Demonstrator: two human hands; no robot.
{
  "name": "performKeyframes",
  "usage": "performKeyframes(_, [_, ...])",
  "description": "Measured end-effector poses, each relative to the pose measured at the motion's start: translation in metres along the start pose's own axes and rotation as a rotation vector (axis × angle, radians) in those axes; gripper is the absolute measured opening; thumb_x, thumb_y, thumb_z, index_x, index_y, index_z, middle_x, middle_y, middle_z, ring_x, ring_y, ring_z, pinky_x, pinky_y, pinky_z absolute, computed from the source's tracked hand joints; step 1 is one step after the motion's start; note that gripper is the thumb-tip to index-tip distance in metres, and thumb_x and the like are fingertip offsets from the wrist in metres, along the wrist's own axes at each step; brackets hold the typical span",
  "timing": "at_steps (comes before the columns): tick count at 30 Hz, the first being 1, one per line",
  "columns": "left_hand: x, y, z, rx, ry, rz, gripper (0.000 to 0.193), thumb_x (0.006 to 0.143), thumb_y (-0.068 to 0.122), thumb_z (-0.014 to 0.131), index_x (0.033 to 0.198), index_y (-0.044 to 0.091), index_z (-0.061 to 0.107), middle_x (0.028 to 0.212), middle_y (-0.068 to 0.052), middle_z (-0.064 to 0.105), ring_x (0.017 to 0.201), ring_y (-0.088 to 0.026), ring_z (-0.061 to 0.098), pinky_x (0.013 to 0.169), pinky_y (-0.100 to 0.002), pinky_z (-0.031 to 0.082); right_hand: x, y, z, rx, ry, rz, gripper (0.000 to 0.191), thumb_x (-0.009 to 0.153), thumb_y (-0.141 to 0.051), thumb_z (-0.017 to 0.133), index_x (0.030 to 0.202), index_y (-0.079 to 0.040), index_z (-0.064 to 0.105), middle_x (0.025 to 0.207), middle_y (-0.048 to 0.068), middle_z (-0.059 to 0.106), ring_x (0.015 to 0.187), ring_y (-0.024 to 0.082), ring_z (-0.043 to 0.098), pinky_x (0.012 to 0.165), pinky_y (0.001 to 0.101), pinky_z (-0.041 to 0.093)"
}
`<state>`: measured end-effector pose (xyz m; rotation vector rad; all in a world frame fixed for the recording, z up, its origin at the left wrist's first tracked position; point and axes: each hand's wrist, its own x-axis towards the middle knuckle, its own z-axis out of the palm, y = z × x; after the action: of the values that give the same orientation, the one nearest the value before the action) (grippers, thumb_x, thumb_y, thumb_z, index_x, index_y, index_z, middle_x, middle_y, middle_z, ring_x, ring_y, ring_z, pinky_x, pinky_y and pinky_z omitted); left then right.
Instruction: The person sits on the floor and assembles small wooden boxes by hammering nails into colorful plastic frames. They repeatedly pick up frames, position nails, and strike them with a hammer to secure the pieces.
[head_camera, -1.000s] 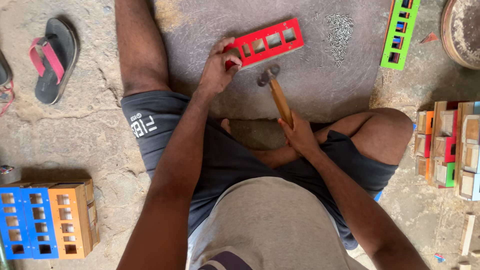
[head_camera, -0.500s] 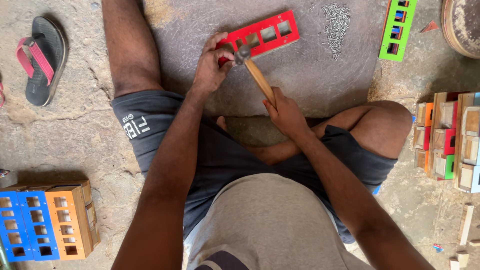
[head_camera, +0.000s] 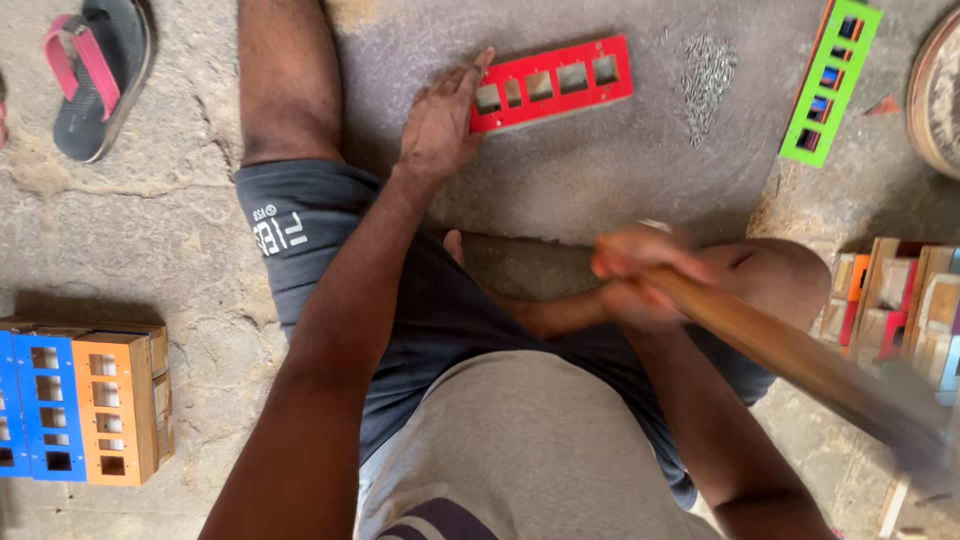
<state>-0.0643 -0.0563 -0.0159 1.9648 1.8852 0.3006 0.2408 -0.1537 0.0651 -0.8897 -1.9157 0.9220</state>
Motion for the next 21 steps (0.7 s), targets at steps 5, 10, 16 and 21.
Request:
performKeyframes(5, [-0.001, 0.006, -0.007, 0.004, -0.021, -0.025, 0.115, 0.081, 0.022, 0.085, 0.163, 0.029, 0.004, 0.157, -0.01, 0.043, 0.144, -0.029, 0.041, 0.118, -0.052, 0.033, 0.011, 0.036, 0.017, -0.414, -0.268, 0.387, 0.039, 0.105, -0.029, 0.064, 0.13, -0.001, 0.057, 0.085, 0.015, 0.066, 0.073, 0.029, 0.066, 0.062, 0.0421, 0.052])
performKeyframes(10, [-0.006, 0.006, -0.01, -0.048, -0.027, -0.013, 0.109, 0.076, 0.022, 0.088, 0.162, 0.026, 0.021, 0.158, -0.011, 0.041, 0.145, -0.032, 0.039, 0.116, -0.057, 0.031, -0.03, -0.003, -0.003, -0.005, -0.242, 0.82, 0.047, 0.093, -0.041, 0.069, 0.121, -0.005, 0.058, 0.071, 0.005, 0.063, 0.048, 0.014, 0.06, 0.044, 0.0303, 0.049])
performKeyframes(16, [0.048, 0.056, 0.004, -0.193, 0.3, 0.28, 0.092, 0.062, 0.029, 0.092, 0.144, 0.016, 0.051, 0.152, -0.015, 0.044, 0.141, -0.038, 0.041, 0.113, -0.06, 0.032, -0.061, 0.013, 0.0, 0.264, -0.323, 1.028, 0.049, 0.09, -0.045, 0.074, 0.114, -0.005, 0.06, 0.067, 0.002, 0.056, 0.048, 0.011, 0.054, 0.043, 0.0283, 0.047])
performKeyframes(21, [0.068, 0.082, -0.011, -0.304, 0.303, 0.332, 0.093, 0.064, 0.013, 0.081, 0.151, 0.012, 0.047, 0.143, -0.019, 0.057, 0.131, -0.041, 0.054, 0.109, -0.047, 0.043, -0.035, 0.031, 0.01, -0.361, -0.312, 0.225, 0.056, 0.098, -0.039, 0.069, 0.137, -0.001, 0.057, 0.124, 0.024, 0.069, 0.11, 0.036, 0.066, 0.091, 0.044, 0.053])
